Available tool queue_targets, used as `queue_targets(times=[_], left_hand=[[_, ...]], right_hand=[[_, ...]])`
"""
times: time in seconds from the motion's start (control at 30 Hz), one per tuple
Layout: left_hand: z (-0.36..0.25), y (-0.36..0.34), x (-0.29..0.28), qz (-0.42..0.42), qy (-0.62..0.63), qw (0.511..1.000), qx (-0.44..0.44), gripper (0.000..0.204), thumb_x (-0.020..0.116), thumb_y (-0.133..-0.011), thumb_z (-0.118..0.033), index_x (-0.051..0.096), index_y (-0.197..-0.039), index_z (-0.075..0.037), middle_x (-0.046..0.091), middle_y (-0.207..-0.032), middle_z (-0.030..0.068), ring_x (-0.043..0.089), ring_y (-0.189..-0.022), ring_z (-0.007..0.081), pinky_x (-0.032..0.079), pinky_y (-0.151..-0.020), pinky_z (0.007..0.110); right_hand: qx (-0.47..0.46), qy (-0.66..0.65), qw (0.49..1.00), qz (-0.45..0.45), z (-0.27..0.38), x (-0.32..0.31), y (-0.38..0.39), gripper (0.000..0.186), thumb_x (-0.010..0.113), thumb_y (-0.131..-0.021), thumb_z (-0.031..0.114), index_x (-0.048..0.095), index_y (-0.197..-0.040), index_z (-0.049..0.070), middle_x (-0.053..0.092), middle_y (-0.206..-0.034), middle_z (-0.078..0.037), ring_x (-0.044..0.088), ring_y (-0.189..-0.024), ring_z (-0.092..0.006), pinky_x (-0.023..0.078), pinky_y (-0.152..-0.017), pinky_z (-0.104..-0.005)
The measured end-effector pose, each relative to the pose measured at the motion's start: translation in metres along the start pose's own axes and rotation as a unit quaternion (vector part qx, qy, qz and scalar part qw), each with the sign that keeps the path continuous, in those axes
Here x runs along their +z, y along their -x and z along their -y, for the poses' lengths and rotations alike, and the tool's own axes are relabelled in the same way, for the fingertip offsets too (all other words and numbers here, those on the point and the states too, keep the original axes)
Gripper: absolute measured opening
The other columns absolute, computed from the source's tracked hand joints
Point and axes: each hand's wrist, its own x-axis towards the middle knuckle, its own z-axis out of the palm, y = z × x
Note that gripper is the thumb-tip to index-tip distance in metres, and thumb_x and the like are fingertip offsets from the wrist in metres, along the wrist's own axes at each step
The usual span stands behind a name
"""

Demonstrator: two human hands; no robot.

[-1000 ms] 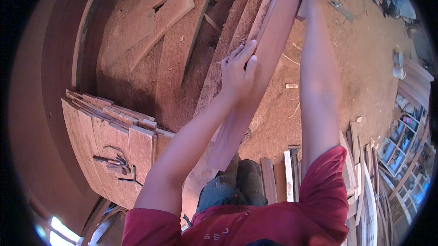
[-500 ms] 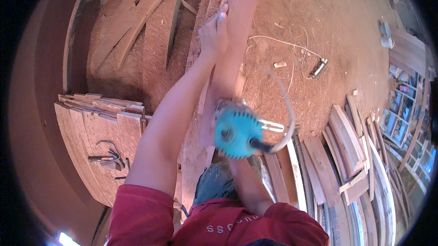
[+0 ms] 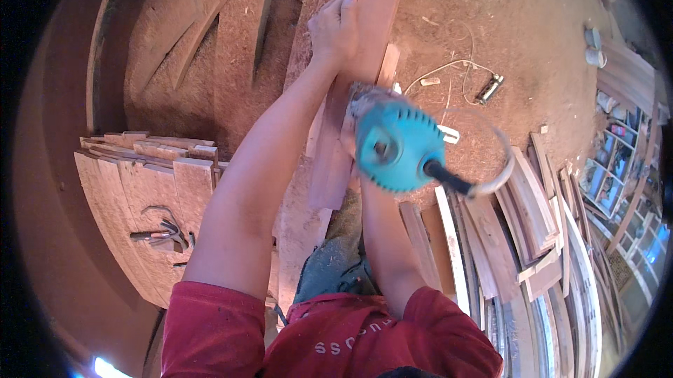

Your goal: The person uses a handheld router to shape the edge of a curved wooden board, moving the tool along the length of the piece multiple times.

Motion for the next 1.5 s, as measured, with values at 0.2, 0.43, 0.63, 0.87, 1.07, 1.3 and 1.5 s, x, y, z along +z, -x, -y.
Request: queue_targets(times=[0.2,0.43,0.63,0.87,1.07,1.3,1.5], left_hand=[[0.006,-0.003,-0.007,0.000,-0.008,1.000,-0.008,0.046,0.042,-0.106,-0.037,0.067,-0.138,-0.017,0.068,-0.136,0.0115,0.061,-0.129,0.0319,0.038,-0.113,0.048],[0.007,-0.001,-0.007,0.032,-0.029,0.999,-0.024,0.047,0.041,-0.107,-0.042,0.061,-0.145,-0.023,0.064,-0.144,0.0071,0.054,-0.137,0.0290,0.028,-0.117,0.051],[0.001,-0.002,-0.010,0.040,-0.039,0.998,-0.028,0.046,0.043,-0.107,-0.039,0.061,-0.146,-0.020,0.061,-0.147,0.0073,0.053,-0.138,0.0297,0.029,-0.116,0.049],[-0.004,-0.004,-0.012,0.045,-0.047,0.998,-0.024,0.046,0.043,-0.107,-0.034,0.060,-0.146,-0.015,0.060,-0.149,0.0076,0.052,-0.139,0.0288,0.029,-0.116,0.047],[-0.010,-0.003,-0.018,0.012,-0.065,0.998,0.017,0.042,0.049,-0.104,-0.023,0.065,-0.135,0.000,0.064,-0.139,0.0202,0.061,-0.131,0.0346,0.044,-0.113,0.042],[-0.006,0.003,-0.008,0.029,-0.015,0.999,-0.011,0.047,0.042,-0.107,-0.037,0.063,-0.142,-0.014,0.061,-0.148,0.0069,0.053,-0.138,0.0262,0.030,-0.114,0.047],[-0.002,0.001,-0.014,0.022,-0.024,0.999,-0.032,0.048,0.044,-0.105,-0.040,0.065,-0.139,-0.014,0.065,-0.136,0.0179,0.058,-0.129,0.0313,0.040,-0.108,0.048]], right_hand=[[0.021,-0.108,0.994,-0.028,0.054,0.014,-0.058,0.064,0.083,-0.082,0.014,0.049,-0.135,0.003,0.060,-0.131,-0.012,0.063,-0.110,-0.0246,0.053,-0.101,-0.0406],[-0.412,-0.049,0.888,-0.199,0.056,0.034,-0.124,0.073,0.090,-0.072,0.010,0.050,-0.132,-0.006,0.063,-0.125,-0.018,0.065,-0.108,-0.0286,0.055,-0.097,-0.0431],[-0.402,-0.075,0.881,-0.239,0.068,0.041,-0.180,0.078,0.093,-0.065,0.024,0.055,-0.126,-0.007,0.066,-0.115,-0.018,0.067,-0.102,-0.0319,0.054,-0.094,-0.0431],[-0.436,-0.063,0.856,-0.272,0.080,0.044,-0.261,0.095,0.094,-0.061,0.030,0.047,-0.136,-0.006,0.060,-0.124,-0.021,0.062,-0.113,-0.0348,0.049,-0.100,-0.0432],[-0.477,-0.059,0.845,-0.235,0.103,0.044,-0.308,0.089,0.094,-0.065,0.031,0.049,-0.131,-0.009,0.063,-0.122,-0.022,0.064,-0.111,-0.0326,0.050,-0.099,-0.0423],[-0.380,0.014,0.891,-0.249,0.127,0.033,-0.343,0.083,0.088,-0.074,0.041,0.055,-0.137,-0.001,0.065,-0.129,-0.023,0.064,-0.118,-0.0397,0.050,-0.099,-0.0480],[-0.324,-0.030,0.925,-0.197,0.059,0.027,-0.172,0.086,0.088,-0.075,0.038,0.048,-0.138,-0.004,0.061,-0.130,-0.024,0.060,-0.119,-0.0382,0.046,-0.105,-0.0480]])
